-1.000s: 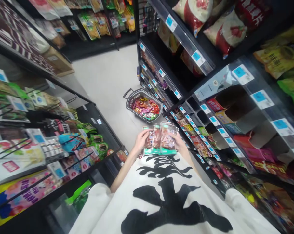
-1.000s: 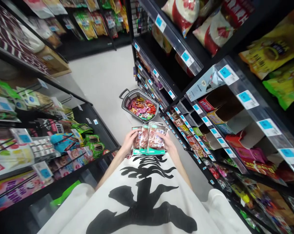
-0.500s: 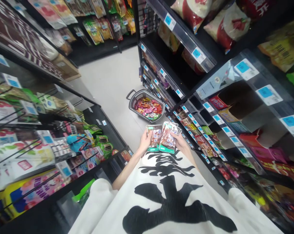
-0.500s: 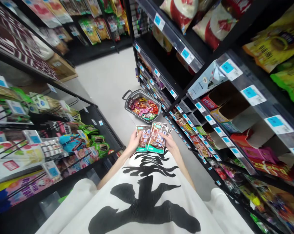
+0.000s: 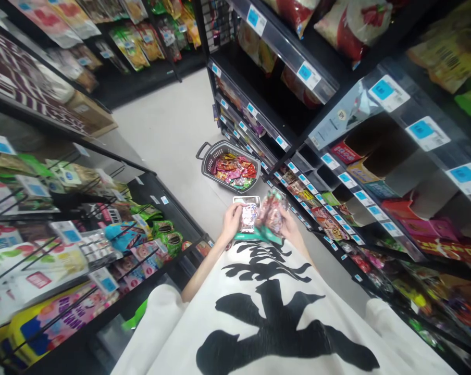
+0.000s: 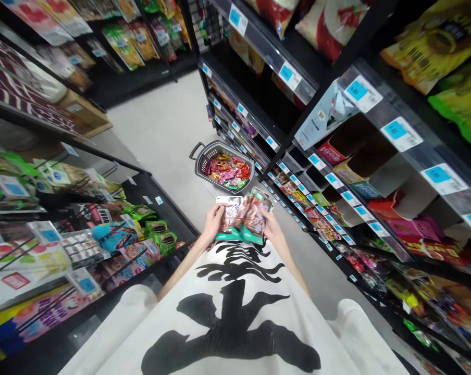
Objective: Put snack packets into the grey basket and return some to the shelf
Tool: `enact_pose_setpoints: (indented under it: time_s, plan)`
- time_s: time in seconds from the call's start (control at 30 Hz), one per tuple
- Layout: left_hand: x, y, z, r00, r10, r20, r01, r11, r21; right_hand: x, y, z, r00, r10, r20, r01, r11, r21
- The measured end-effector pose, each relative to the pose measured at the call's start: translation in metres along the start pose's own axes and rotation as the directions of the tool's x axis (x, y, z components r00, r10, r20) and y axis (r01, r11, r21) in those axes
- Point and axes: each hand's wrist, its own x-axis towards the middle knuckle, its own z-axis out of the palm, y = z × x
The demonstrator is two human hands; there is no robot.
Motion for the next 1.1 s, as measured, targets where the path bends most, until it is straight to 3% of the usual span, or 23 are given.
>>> enact_pose_setpoints:
  time_s: [0.17, 0.3, 0.4, 0.53, 0.73, 0.83, 0.97, 1.1]
  plan:
    - [-0.005, 0.006, -0.005, 0.988, 0.065, 0.141, -0.066, 0.998, 0.004, -0.010, -0.003, 0.023, 1.000, -0.003, 0.007, 0.003, 0.994, -0.111]
    - [-0.007, 0.004, -0.007, 0.990, 0.047, 0.131, -0.052, 0.998, 0.038, -0.014, -0.007, 0.025, 0.999, 0.032, 0.026, -0.029, 0.993, -0.113]
    - [-0.009, -0.002, -0.007, 0.995, -0.043, 0.087, 0.040, 0.999, 0.031, -0.014, -0.005, 0.019, 1.000, 0.021, 0.005, -0.021, 0.996, -0.084]
    - [-0.010, -0.009, -0.012, 0.996, -0.081, -0.037, 0.081, 0.997, -0.002, -0.009, 0.001, 0.001, 0.998, -0.009, -0.059, 0.012, 0.999, 0.048]
    - [-0.004, -0.016, -0.019, 0.998, 0.056, -0.007, -0.055, 0.993, 0.107, 0.002, 0.004, -0.013, 1.000, -0.004, -0.012, 0.008, 0.923, 0.385]
    - [-0.002, -0.015, -0.018, 0.999, 0.032, 0.015, -0.033, 0.999, 0.043, 0.000, 0.003, 0.000, 1.000, 0.003, -0.025, 0.005, 0.952, 0.305]
    - [-0.005, -0.006, -0.018, 0.995, 0.020, 0.101, -0.008, 0.993, -0.120, -0.006, 0.004, 0.023, 0.998, 0.055, 0.010, -0.055, 0.998, -0.005]
    - [-0.006, 0.004, -0.022, 0.989, 0.064, 0.137, -0.060, 0.998, -0.036, -0.009, 0.006, 0.033, 0.998, 0.062, 0.021, -0.057, 0.983, -0.177]
